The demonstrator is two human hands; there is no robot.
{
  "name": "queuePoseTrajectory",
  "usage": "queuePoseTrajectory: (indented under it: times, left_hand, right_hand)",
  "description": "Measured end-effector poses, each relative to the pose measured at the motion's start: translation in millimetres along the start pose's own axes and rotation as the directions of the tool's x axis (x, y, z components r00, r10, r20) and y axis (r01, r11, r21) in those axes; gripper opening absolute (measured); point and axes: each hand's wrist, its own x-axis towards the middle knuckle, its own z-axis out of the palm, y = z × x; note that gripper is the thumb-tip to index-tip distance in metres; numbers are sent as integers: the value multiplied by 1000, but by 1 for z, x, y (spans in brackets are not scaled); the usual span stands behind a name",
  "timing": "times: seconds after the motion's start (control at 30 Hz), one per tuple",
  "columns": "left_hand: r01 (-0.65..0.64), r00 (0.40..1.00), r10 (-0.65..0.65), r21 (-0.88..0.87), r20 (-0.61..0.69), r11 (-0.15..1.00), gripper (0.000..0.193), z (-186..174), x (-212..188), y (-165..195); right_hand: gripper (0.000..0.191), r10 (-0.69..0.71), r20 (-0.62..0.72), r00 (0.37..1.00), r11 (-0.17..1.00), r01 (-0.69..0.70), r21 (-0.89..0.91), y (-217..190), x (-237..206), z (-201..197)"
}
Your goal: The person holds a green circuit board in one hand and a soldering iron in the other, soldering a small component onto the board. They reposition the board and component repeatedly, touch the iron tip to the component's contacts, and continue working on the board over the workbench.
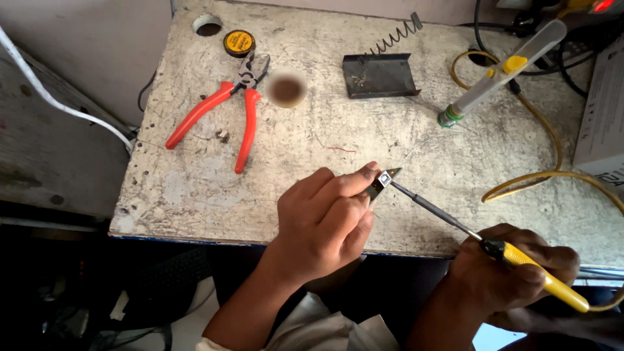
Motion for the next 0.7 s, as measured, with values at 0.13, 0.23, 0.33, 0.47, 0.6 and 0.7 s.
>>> queuePoseTrajectory:
  times: [0.13, 0.23, 0.33, 0.47, 0.6, 0.7]
  left_hand:
    - [6, 1000, -6, -4, -4, 1000, 23, 6, -6, -1]
    - [5, 1000, -5, 5, -7, 1000, 23, 11, -10, -2]
    - [-3, 1000, 3, -2, -1, 1000, 22, 13, -14, -3]
    - [-12, 1000, 12, 17, 3, 1000, 22, 21, -20, -2]
    - [-4, 1000, 4, 17, 3, 1000, 22, 27, -24, -1]
    - [-10, 1000, 9, 17, 3, 1000, 21, 27, -25, -3]
  right_hand:
    - [43, 20, -23, 1000, 994, -18, 106, 4, -4, -16]
    - [40, 15, 29, 999, 1000, -15, 0, 4, -3, -16]
    - [41, 0, 14, 1000, 1000, 1, -19, 4, -2, -13]
    - [41, -24, 52, 998, 998, 27, -63, 6, -5, -17]
    - [46, -53, 0, 999, 986, 53, -159, 8, -8, -20]
    - [47, -99, 33, 995, 961, 105, -257, 10, -7, -18]
